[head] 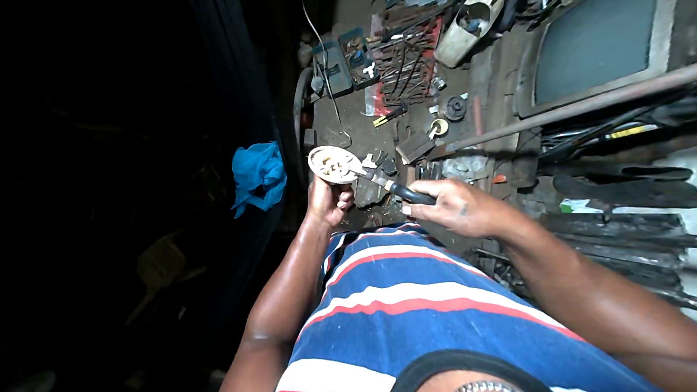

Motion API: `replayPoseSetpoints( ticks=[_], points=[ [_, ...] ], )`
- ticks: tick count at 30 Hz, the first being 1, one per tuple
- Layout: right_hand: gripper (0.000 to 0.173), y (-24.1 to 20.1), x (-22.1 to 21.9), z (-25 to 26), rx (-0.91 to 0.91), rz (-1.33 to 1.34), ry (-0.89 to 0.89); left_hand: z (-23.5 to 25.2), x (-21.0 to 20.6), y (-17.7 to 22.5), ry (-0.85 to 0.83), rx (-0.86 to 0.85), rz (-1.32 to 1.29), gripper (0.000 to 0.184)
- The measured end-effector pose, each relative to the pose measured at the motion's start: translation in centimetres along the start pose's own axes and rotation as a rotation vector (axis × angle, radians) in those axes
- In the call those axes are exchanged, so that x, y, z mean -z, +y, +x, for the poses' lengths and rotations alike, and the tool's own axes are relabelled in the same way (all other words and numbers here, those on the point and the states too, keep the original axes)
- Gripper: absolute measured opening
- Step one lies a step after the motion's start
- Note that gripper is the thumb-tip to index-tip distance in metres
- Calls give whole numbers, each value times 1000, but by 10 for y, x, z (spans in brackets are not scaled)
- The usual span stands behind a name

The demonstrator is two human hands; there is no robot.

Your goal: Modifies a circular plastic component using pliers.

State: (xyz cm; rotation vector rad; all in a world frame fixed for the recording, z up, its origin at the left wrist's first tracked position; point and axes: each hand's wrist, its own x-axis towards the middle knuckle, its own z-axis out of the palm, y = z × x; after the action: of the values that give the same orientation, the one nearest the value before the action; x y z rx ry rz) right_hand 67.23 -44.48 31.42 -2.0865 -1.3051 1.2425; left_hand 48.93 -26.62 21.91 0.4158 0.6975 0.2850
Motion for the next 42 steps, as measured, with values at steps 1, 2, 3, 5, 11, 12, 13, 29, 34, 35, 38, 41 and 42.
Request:
replayPoseSetpoints(
  ticks=[1, 2, 3, 5, 11, 12, 13, 29, 34, 35, 38, 41, 42],
  points=[
    [17, 0, 0, 0, -3, -25, 5, 0, 1, 0, 7, -7, 13, 53],
    [17, -1, 0, 1, -9, -56, 14, 0, 1, 0, 12, -18, 23, 53],
    [19, -2, 0, 1, -6, -108, 29, 0, 1, 0, 16, -28, 31, 54],
    [20, -1, 0, 2, 46, -259, 83, 0, 0, -1, 32, -44, 41, 54],
    [19, 11, -2, 8, 286, -616, 268, -5, 0, -5, 78, -186, 172, 47],
    [20, 13, -1, 9, 310, -649, 282, -6, 0, -5, 101, -211, 231, 47],
    [20, 13, 0, 9, 332, -670, 295, -8, 0, -4, 127, -229, 292, 47],
    [21, 12, 5, 12, 444, -733, 348, -11, -1, 2, 141, -337, 584, 42],
    [20, 14, 2, 13, 445, -719, 350, -10, -4, 2, 169, -346, 620, 41],
    [20, 14, 1, 13, 442, -720, 349, -9, -4, 2, 167, -350, 620, 41],
    [21, 13, 2, 13, 440, -721, 341, -1, -4, 2, 156, -393, 590, 41],
    [22, 14, 0, 13, 459, -717, 331, 4, -5, 5, 144, -464, 622, 39],
    [24, 15, 0, 14, 469, -710, 325, 5, -5, 6, 140, -492, 648, 39]
  ],
)
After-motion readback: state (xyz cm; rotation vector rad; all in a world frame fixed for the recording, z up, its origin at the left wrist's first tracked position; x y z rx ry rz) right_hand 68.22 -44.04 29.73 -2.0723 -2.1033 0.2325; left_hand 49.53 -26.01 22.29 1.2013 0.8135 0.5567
